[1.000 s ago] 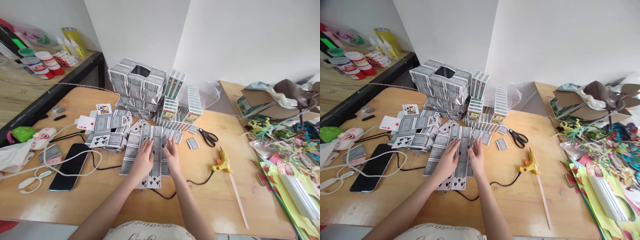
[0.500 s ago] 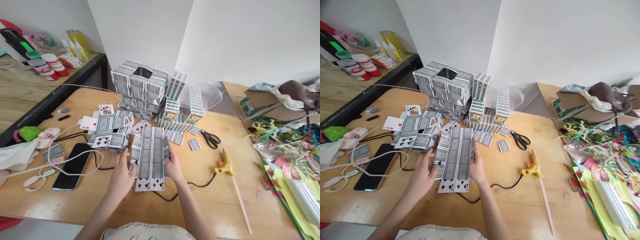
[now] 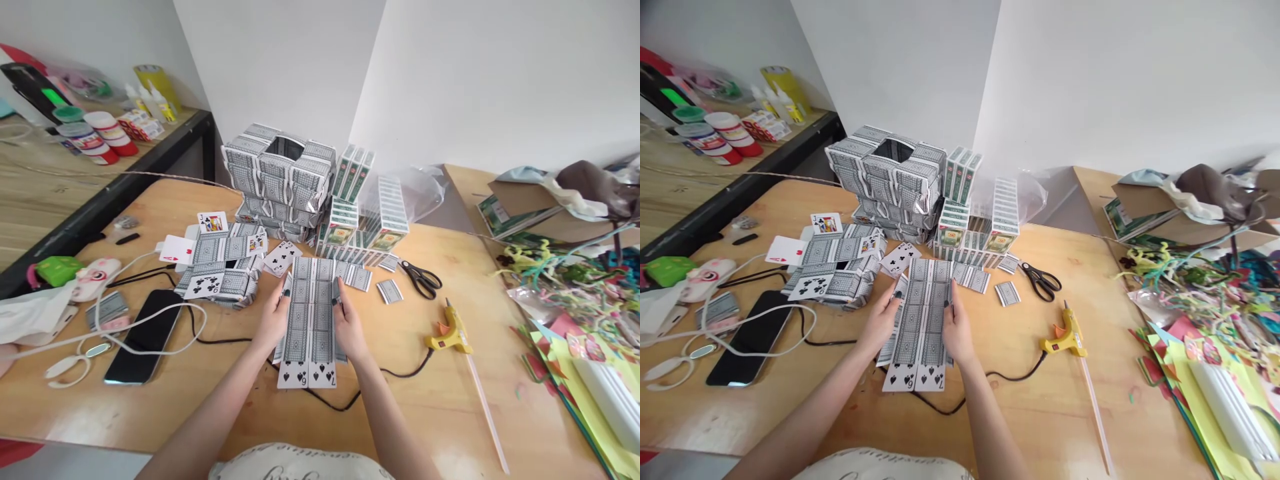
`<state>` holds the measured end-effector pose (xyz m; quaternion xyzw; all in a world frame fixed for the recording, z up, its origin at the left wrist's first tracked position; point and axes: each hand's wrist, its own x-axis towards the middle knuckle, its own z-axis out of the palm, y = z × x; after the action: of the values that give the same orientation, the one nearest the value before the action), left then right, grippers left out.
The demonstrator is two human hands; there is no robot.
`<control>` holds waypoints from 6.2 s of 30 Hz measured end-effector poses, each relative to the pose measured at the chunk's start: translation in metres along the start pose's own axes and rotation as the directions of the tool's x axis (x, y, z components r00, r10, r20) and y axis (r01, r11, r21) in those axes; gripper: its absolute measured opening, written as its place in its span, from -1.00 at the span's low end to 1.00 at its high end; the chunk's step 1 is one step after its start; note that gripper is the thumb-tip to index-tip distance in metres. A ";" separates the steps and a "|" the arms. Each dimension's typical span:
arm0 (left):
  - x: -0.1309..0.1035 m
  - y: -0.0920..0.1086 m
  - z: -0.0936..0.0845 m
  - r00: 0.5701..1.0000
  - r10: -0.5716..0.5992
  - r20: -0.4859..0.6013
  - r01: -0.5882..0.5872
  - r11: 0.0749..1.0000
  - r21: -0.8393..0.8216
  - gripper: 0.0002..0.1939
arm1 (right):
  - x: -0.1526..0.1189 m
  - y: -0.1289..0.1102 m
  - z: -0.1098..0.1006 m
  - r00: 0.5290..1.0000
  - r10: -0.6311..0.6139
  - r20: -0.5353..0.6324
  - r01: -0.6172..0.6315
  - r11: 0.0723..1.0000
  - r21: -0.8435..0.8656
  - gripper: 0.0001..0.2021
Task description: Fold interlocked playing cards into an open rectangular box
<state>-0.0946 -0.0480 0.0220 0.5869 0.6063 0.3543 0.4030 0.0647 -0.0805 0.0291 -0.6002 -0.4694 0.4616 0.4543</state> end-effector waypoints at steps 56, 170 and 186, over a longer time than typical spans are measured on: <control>-0.035 0.030 -0.020 0.881 0.421 0.218 -0.472 0.814 0.338 -0.71 | 0.034 0.008 -0.063 0.982 -0.094 -0.162 0.049 0.963 -0.266 -0.68; -0.019 0.022 0.066 0.657 0.496 0.568 -0.732 0.599 0.324 -0.60 | -0.003 0.054 -0.101 0.890 0.079 -0.450 -0.167 0.973 -0.159 -0.61; -0.019 0.026 0.064 0.659 0.484 0.575 -0.724 0.615 0.311 -0.61 | -0.003 0.048 -0.100 0.894 0.090 -0.439 -0.180 0.969 -0.169 -0.55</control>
<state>-0.0260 -0.0684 0.0201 0.9086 0.3288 0.1546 0.2061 0.1690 -0.1018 -0.0018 -0.7617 -0.3601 0.2982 0.4486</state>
